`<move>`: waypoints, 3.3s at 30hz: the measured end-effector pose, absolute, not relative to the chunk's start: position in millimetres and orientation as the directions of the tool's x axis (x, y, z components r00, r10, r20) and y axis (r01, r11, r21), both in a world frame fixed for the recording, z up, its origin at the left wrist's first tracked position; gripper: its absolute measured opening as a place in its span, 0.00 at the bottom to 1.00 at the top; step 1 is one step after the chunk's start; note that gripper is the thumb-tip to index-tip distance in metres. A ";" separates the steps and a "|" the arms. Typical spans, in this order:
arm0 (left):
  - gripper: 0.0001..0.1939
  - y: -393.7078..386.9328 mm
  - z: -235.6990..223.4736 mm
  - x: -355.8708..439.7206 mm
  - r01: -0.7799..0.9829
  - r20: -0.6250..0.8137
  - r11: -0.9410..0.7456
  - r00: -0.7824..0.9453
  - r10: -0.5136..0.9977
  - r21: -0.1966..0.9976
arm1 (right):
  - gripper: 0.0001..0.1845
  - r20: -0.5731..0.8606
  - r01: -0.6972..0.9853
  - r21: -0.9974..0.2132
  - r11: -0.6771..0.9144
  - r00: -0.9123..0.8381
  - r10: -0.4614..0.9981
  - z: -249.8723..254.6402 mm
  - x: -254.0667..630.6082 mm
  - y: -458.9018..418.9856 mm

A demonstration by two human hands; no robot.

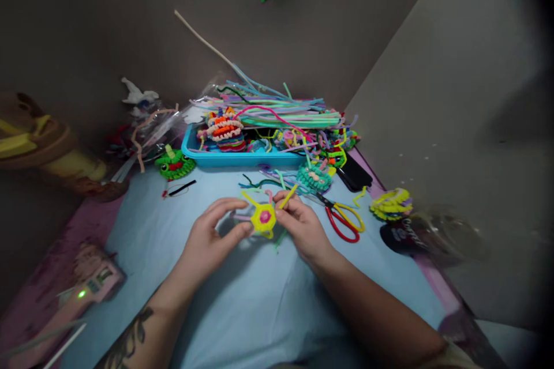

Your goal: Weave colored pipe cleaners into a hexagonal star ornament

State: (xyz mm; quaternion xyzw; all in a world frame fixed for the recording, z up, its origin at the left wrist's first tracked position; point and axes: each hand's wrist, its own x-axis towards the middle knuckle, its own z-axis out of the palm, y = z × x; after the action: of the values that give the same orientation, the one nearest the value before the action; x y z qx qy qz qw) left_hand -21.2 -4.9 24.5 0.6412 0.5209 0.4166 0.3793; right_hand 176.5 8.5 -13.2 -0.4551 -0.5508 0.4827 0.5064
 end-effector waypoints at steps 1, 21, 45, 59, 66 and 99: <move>0.09 -6.0 23.6 -20.2 0.378 0.195 -0.186 0.015 0.981 0.907 | 0.11 0.119 -0.001 -0.993 0.119 -0.017 0.993 -15.0 175.1 8.6; 0.09 -13.7 14.2 4.7 0.353 0.013 -0.037 0.072 0.997 0.935 | 0.06 0.190 0.087 -0.979 0.186 0.035 0.981 -13.0 154.2 -5.1; 0.11 -16.0 6.9 1.2 -0.122 -0.270 0.294 0.180 0.946 0.948 | 0.19 0.755 0.610 -0.415 0.675 -0.183 0.630 -3.8 164.3 -4.0; 0.09 -5.8 18.2 -14.2 0.362 0.037 -0.113 0.209 0.977 0.926 | 0.10 0.146 0.158 -0.967 0.198 -0.290 0.946 -2.9 172.1 7.5; 0.13 -5.7 14.2 -13.7 0.172 -0.244 0.209 0.216 0.946 0.963 | 0.08 0.375 0.379 -0.781 0.497 -0.351 0.858 6.1 177.3 5.3; 0.09 -8.8 21.1 -12.9 0.312 0.003 -0.105 0.310 0.951 0.944 | 0.14 0.031 0.008 -0.999 0.033 -0.220 0.975 2.0 171.3 -0.2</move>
State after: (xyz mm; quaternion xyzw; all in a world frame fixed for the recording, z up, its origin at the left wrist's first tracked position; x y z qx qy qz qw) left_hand -12.9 -8.8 21.1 0.6603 0.4783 0.3412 0.4677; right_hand 171.3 -0.2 2.0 -0.4364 -0.5630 0.5413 0.4467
